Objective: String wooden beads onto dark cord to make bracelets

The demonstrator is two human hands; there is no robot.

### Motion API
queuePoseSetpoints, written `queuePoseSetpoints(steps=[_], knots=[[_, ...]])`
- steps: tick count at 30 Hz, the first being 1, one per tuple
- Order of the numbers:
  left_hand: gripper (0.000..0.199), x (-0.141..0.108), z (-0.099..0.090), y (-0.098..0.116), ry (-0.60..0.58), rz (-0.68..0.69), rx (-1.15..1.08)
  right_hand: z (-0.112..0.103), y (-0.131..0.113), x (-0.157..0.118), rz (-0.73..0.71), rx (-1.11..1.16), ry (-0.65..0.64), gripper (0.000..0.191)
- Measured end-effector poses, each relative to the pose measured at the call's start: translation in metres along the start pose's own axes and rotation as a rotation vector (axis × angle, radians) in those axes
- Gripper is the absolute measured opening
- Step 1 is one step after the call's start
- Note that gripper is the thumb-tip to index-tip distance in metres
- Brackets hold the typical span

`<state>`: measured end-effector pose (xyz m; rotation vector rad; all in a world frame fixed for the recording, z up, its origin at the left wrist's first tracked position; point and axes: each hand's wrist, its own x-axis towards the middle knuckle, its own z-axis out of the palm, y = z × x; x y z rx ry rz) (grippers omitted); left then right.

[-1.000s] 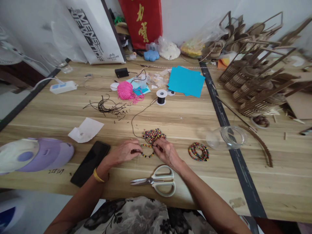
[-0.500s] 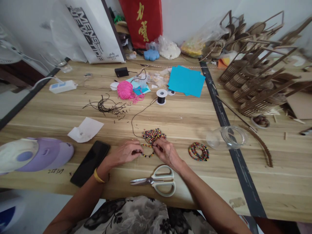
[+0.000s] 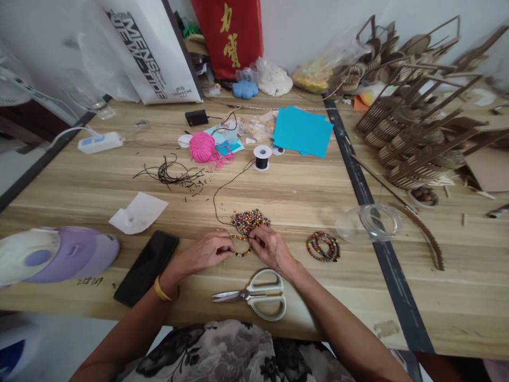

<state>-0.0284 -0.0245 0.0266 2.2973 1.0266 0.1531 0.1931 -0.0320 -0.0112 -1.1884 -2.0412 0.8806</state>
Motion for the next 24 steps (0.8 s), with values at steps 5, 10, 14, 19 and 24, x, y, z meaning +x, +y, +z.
queuePoseSetpoints(steps=[5,10,14,19,24], knots=[[0.013,0.0007,0.0009,-0.002,0.006,0.0,0.042,-0.001,-0.0007,-0.0002,-0.007,0.003,-0.008,0.01],[0.014,-0.0003,-0.0003,0.0012,0.006,0.026,0.04,-0.0008,-0.0011,0.0005,-0.004,0.005,-0.006,0.009],[0.012,-0.0005,0.0014,0.0017,0.015,0.036,0.041,-0.0001,-0.0009,0.0005,0.005,0.009,-0.007,0.009],[0.013,0.0008,0.0047,0.002,0.026,0.074,0.051,0.0005,0.0005,-0.0008,0.01,0.013,-0.006,0.007],[0.014,0.0022,0.0051,0.0028,0.039,0.093,0.064,0.0004,0.0013,-0.0004,-0.003,0.008,-0.001,0.008]])
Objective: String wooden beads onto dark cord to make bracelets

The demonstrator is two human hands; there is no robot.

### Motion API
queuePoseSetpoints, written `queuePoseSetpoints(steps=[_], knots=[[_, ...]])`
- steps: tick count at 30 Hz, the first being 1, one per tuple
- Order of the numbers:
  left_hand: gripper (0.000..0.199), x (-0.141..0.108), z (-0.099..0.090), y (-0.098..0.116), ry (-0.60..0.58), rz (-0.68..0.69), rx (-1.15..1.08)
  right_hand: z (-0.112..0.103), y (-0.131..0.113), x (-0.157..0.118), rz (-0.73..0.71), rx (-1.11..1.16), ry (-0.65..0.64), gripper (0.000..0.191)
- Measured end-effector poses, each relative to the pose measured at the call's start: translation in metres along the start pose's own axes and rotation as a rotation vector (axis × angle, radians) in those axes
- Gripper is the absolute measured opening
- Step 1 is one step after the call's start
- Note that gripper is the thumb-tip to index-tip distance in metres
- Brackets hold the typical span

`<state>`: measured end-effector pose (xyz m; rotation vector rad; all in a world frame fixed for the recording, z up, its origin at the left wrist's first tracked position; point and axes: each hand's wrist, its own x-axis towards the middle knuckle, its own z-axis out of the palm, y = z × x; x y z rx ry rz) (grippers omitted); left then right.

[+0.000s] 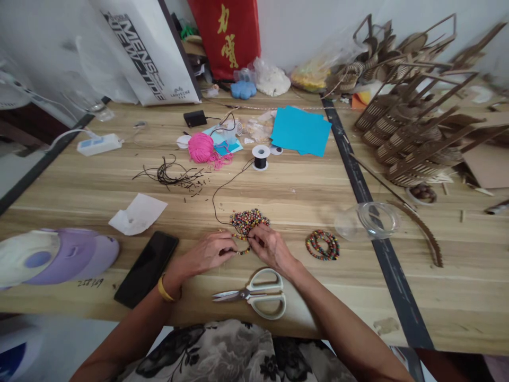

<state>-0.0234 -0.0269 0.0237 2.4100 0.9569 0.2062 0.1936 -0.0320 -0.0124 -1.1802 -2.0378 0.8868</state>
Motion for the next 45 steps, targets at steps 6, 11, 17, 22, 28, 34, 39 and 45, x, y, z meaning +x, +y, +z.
queuePoseSetpoints(steps=[6,11,17,22,28,34,39,45], knots=[[0.013,0.001,0.001,-0.005,0.075,-0.021,0.024,0.0,0.0,0.0,-0.022,-0.002,0.01,0.008],[0.013,0.001,0.0,-0.009,0.12,-0.043,0.053,0.0,0.0,0.001,-0.016,-0.003,0.013,0.007],[0.014,0.001,-0.001,-0.008,0.112,-0.06,0.084,-0.001,-0.001,0.001,-0.013,-0.012,0.013,0.007],[0.024,0.001,-0.002,-0.007,0.099,-0.044,0.058,0.0,0.0,0.0,-0.03,-0.01,0.016,0.007],[0.022,0.002,-0.004,-0.004,0.085,-0.055,0.023,0.0,0.0,0.0,-0.026,-0.01,0.01,0.007],[0.015,0.003,-0.002,-0.005,0.092,-0.046,0.015,-0.001,-0.001,0.001,-0.021,-0.003,0.014,0.007],[0.01,0.006,0.004,-0.003,0.152,-0.025,0.046,0.0,0.001,0.001,-0.029,-0.001,0.011,0.007],[0.012,0.01,0.008,0.001,0.155,0.004,0.064,0.0,0.0,0.001,-0.022,0.005,0.009,0.008]])
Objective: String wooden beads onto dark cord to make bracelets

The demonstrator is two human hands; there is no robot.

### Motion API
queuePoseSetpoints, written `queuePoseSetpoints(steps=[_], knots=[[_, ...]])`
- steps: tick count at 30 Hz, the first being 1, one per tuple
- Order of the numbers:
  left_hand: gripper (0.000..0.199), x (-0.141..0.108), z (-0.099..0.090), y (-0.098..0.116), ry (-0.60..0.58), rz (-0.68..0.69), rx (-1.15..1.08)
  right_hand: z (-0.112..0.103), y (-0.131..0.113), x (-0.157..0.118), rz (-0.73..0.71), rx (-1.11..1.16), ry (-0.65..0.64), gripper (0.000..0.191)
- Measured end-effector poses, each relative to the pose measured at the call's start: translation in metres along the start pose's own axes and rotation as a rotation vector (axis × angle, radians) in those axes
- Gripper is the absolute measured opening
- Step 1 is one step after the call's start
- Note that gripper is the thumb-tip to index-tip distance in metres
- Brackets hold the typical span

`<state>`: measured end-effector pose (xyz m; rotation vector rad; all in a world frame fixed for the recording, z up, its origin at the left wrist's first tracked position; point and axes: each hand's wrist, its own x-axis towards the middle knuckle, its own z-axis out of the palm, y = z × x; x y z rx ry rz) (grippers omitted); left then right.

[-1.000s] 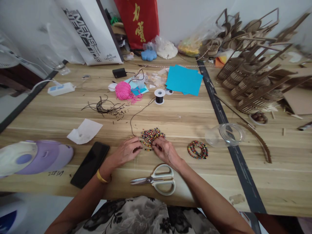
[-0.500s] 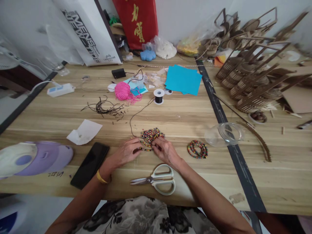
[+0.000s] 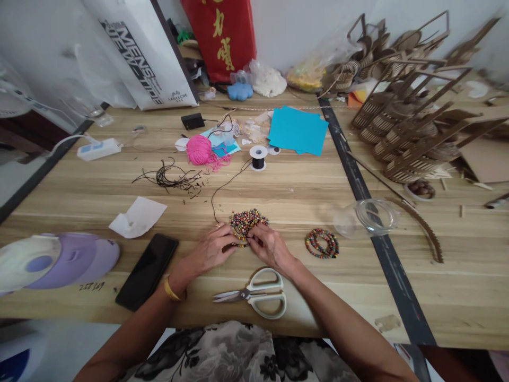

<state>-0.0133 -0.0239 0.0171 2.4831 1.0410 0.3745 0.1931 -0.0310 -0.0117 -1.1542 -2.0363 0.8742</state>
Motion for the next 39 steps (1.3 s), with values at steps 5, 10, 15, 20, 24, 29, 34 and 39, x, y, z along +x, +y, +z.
queuePoseSetpoints(steps=[5,10,15,20,24,29,34,39], knots=[[0.012,-0.0008,0.0013,-0.0003,0.007,0.014,-0.006,-0.002,-0.0035,0.0007,-0.002,-0.012,0.006,0.009],[0.011,-0.0001,0.0031,-0.0006,0.013,0.006,-0.008,-0.0031,-0.005,0.0007,0.001,-0.004,0.0,0.01],[0.009,0.0012,0.0047,-0.0001,0.019,0.011,-0.015,-0.0016,-0.0026,0.0004,0.0,-0.008,0.011,0.009],[0.011,0.0033,0.0051,0.0026,0.022,0.015,-0.031,-0.0003,0.0007,-0.0001,-0.028,-0.009,0.021,0.009],[0.011,0.0052,0.006,0.0037,0.011,0.013,-0.017,-0.0015,-0.0002,0.0002,-0.038,-0.017,0.023,0.01],[0.012,0.006,0.0075,0.0036,0.028,0.016,-0.011,-0.0019,0.0,0.0001,-0.033,-0.008,0.018,0.009],[0.01,0.0063,0.0064,0.0055,0.025,0.005,0.006,-0.0028,-0.0016,0.0009,-0.009,0.018,0.032,0.009],[0.01,0.0062,0.0064,0.0073,0.038,-0.009,-0.019,-0.0046,-0.004,0.0021,0.009,0.046,0.036,0.009]])
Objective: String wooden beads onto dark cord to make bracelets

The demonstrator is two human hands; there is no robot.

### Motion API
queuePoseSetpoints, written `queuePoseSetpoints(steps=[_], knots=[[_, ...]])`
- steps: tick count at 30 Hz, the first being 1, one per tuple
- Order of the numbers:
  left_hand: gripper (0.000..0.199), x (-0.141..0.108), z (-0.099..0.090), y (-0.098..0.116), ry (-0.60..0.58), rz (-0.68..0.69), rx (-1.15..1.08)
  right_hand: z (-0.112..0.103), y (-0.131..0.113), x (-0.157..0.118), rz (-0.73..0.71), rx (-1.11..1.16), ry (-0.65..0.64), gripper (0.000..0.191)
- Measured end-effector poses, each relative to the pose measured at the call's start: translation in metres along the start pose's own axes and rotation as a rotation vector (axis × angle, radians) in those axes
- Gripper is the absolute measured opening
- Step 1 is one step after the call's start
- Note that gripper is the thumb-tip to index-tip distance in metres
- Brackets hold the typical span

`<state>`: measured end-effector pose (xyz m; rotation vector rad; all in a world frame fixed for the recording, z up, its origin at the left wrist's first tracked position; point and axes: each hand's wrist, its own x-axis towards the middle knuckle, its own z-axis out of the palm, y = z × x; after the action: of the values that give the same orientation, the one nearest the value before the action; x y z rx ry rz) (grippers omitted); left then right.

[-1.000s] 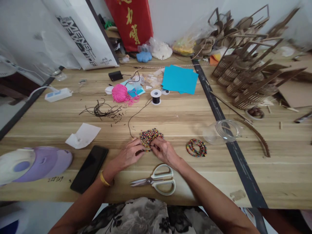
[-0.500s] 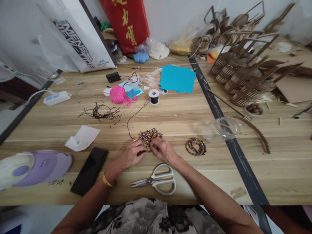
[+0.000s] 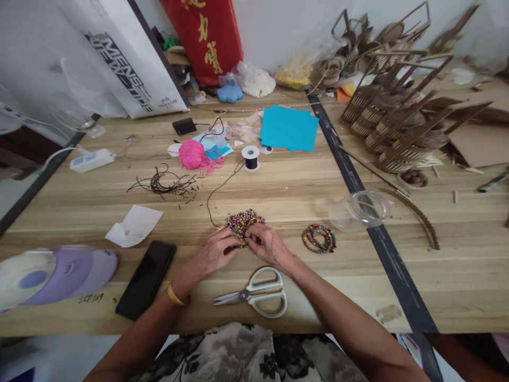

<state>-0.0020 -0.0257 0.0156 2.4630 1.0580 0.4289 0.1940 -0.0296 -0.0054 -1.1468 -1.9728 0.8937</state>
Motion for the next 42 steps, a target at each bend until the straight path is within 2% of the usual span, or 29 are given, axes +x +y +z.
queuePoseSetpoints(steps=[9,17,21,32,42], knots=[[0.013,0.0,0.002,0.003,-0.005,0.037,0.01,0.0,0.006,0.001,0.067,0.091,-0.016,0.009],[0.011,0.002,0.005,-0.001,0.162,-0.052,-0.128,-0.004,0.007,0.003,0.148,0.29,-0.047,0.017],[0.011,0.004,0.004,-0.002,0.207,-0.077,-0.182,-0.005,0.005,0.004,0.178,0.325,-0.082,0.018],[0.013,0.005,0.008,-0.005,0.251,-0.065,-0.248,-0.006,-0.001,0.004,0.308,0.42,-0.128,0.027],[0.017,0.005,0.013,0.001,0.238,-0.135,-0.306,-0.005,-0.007,0.003,0.272,0.489,-0.097,0.03]])
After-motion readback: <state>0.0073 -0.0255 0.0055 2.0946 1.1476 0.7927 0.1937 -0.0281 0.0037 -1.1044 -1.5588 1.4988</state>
